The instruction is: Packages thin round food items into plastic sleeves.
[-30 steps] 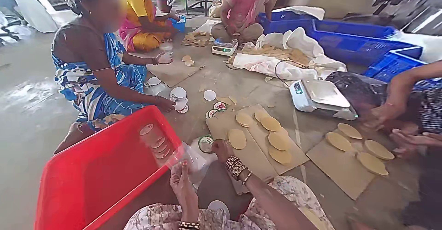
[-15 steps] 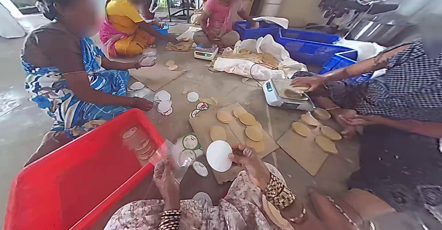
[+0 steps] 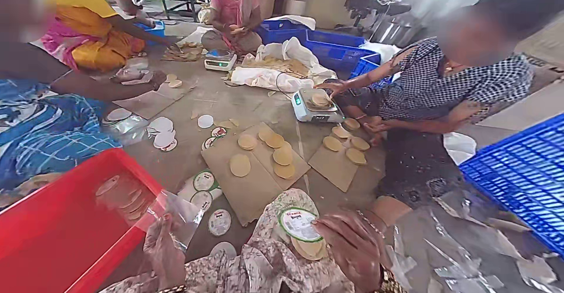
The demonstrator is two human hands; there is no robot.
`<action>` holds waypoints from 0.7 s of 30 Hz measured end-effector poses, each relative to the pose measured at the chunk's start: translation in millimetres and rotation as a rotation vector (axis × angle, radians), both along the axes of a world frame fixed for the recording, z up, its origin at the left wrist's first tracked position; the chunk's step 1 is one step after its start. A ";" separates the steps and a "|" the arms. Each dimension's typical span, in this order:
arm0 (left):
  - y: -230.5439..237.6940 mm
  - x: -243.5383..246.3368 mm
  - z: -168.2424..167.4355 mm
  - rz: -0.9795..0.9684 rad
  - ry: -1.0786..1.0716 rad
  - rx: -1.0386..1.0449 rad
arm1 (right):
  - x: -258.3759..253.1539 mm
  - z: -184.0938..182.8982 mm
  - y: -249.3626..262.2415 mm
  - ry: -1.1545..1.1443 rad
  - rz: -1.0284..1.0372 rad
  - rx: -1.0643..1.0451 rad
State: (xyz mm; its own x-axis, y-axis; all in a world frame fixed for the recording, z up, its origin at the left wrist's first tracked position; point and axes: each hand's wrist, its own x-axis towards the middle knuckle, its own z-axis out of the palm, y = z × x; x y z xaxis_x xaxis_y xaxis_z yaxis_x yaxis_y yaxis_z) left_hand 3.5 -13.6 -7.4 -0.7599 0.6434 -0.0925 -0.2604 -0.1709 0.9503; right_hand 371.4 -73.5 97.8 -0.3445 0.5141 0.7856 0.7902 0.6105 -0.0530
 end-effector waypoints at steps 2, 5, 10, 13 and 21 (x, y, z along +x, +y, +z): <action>-0.8 0.3 -4.4 -0.011 0.027 0.007 | 2.5 0.0 -4.1 0.079 0.012 -0.043; -3.8 -0.3 -7.2 -0.012 0.033 0.001 | -3.6 2.5 -7.7 0.508 0.088 -0.314; -5.6 -1.0 -5.6 -0.009 0.015 -0.016 | -24.1 18.2 -9.9 1.148 0.205 -0.711; -2.2 -2.5 -13.6 0.018 -0.002 -0.014 | -24.5 20.2 -7.6 1.226 0.211 -0.860; -0.1 -1.5 -13.2 0.001 0.001 -0.023 | -24.3 8.1 -5.0 0.986 0.054 -0.632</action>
State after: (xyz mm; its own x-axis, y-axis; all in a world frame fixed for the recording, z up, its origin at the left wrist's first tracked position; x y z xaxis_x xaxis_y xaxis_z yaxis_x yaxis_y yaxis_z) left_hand 2.0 -13.7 -20.6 -0.7606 0.6404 -0.1066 -0.2592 -0.1489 0.9543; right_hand 347.1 -78.5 105.9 0.2379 0.9119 0.3346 0.2115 0.2875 -0.9341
